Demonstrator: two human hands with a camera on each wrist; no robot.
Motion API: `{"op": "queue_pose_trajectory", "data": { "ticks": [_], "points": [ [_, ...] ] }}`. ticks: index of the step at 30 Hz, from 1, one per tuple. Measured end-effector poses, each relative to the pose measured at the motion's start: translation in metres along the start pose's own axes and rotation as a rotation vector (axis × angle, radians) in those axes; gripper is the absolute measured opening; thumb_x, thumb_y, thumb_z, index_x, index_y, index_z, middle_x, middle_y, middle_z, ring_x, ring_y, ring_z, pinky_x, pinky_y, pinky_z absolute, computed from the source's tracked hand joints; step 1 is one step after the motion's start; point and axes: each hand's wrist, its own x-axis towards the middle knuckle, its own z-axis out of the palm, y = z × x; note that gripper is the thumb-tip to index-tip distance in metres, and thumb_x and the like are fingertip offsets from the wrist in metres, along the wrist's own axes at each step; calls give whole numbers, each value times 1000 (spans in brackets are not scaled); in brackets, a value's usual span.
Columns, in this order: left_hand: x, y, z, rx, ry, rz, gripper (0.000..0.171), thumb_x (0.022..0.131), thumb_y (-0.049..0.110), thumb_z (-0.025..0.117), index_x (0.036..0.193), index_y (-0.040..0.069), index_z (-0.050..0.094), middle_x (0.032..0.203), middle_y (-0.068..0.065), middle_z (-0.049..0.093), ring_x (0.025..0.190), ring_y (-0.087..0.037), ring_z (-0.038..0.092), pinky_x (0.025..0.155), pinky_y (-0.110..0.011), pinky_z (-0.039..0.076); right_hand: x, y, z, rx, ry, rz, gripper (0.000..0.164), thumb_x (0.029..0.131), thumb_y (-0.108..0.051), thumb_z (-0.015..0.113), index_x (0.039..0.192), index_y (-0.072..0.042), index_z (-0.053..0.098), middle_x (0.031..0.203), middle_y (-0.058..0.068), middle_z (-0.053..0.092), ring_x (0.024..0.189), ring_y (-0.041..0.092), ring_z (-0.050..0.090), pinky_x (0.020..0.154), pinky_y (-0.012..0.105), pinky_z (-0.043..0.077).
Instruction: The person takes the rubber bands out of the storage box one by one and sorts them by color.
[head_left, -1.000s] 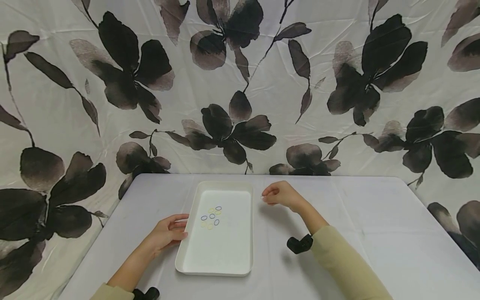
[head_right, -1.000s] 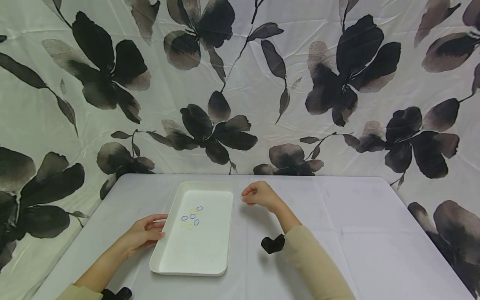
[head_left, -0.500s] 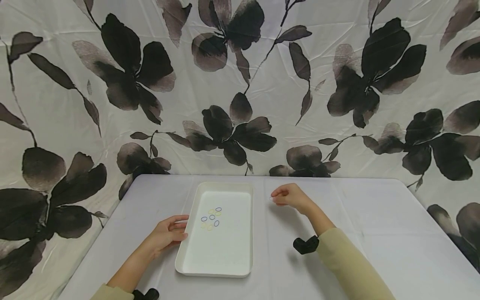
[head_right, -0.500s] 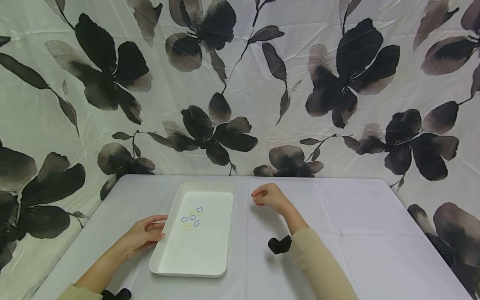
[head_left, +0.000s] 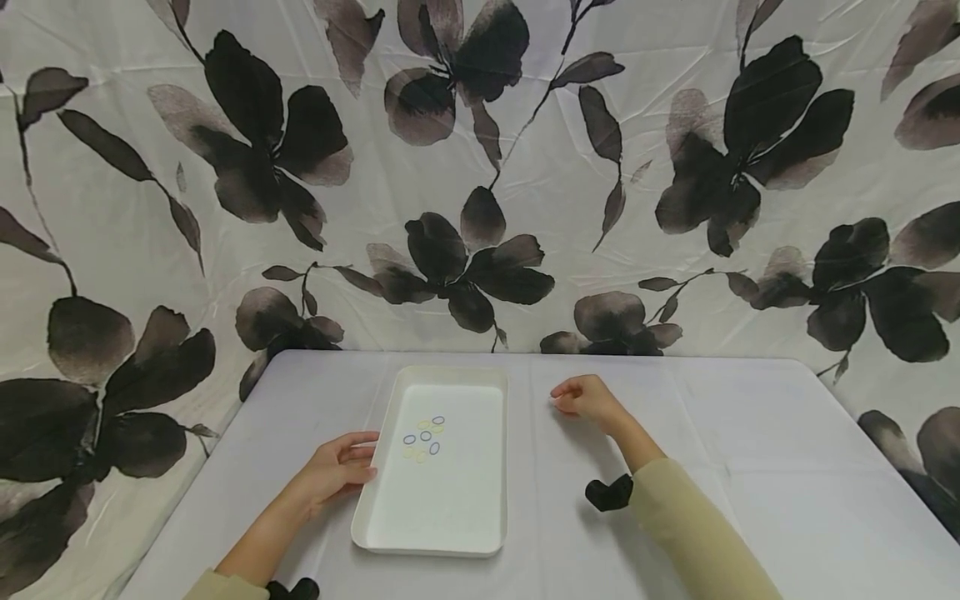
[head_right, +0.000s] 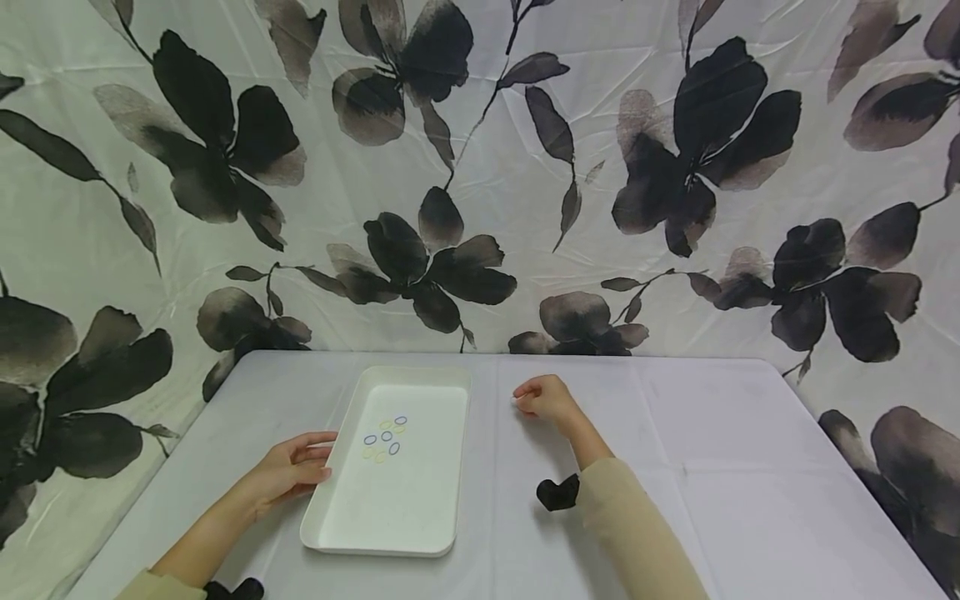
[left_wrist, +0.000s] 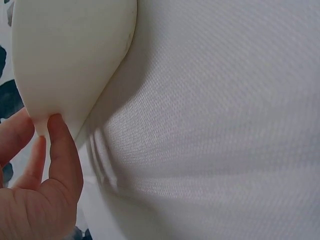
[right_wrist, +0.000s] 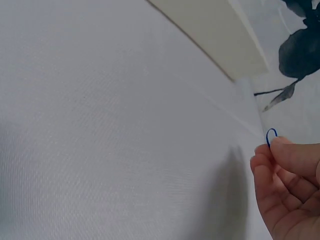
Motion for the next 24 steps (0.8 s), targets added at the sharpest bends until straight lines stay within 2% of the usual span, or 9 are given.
{"op": "queue_pose_trajectory", "data": {
  "ticks": [5, 6, 7, 9, 12, 13, 17, 24],
  "points": [
    [0, 1, 1, 1, 11, -13, 61, 78, -9, 66, 134, -6, 41, 122, -25, 53, 99, -24, 61, 74, -32, 53, 17, 24, 3, -32, 12, -2, 10, 82, -2, 68, 90, 4, 69, 76, 10, 65, 65, 15, 59, 59, 29, 51],
    [0, 1, 1, 1, 12, -14, 62, 78, -9, 66, 134, -5, 41, 122, -25, 53, 99, -24, 61, 73, -32, 53, 22, 33, 3, -30, 2, -27, 8, 82, -3, 69, 88, 2, 69, 74, 9, 65, 64, 14, 59, 56, 27, 50],
    [0, 1, 1, -2, 11, -13, 62, 78, -9, 66, 134, -5, 41, 122, -26, 53, 99, -25, 61, 74, -33, 53, 20, 29, 6, -51, 14, 5, 8, 82, -2, 68, 88, 3, 69, 76, 10, 65, 64, 15, 59, 58, 28, 51],
    [1, 1, 1, 5, 2, -6, 63, 78, -9, 66, 135, -6, 39, 123, -27, 52, 101, -26, 61, 74, -33, 53, 19, 28, 8, -68, 16, 9, 8, 82, -3, 69, 88, 3, 69, 75, 9, 65, 64, 14, 59, 57, 27, 51],
    [1, 1, 1, 4, 3, -4, 63, 78, -9, 67, 135, -6, 39, 124, -27, 52, 101, -26, 60, 74, -34, 53, 11, 15, 14, -104, 40, 33, 9, 83, 1, 66, 89, 7, 69, 73, 10, 65, 62, 13, 58, 56, 25, 50],
    [1, 1, 1, 6, 4, -5, 63, 78, -8, 67, 135, -6, 39, 124, -27, 52, 101, -26, 61, 74, -34, 53, 5, 5, 16, -129, 53, 60, 9, 83, 2, 65, 90, 8, 68, 74, 10, 65, 62, 13, 58, 57, 25, 50],
    [0, 0, 1, 3, 7, -11, 63, 78, -8, 67, 135, -6, 40, 123, -26, 52, 100, -25, 61, 74, -33, 53, -2, -6, 20, -212, 70, 38, 9, 84, 5, 62, 89, 9, 68, 72, 8, 64, 60, 9, 53, 56, 22, 46],
    [0, -1, 0, -4, 13, -19, 62, 78, -8, 66, 134, -6, 41, 124, -26, 52, 101, -25, 60, 75, -33, 53, -1, -9, 23, -344, 68, 23, 7, 82, 3, 65, 86, 4, 71, 76, 7, 66, 63, 11, 50, 59, 23, 43]
  ]
}}
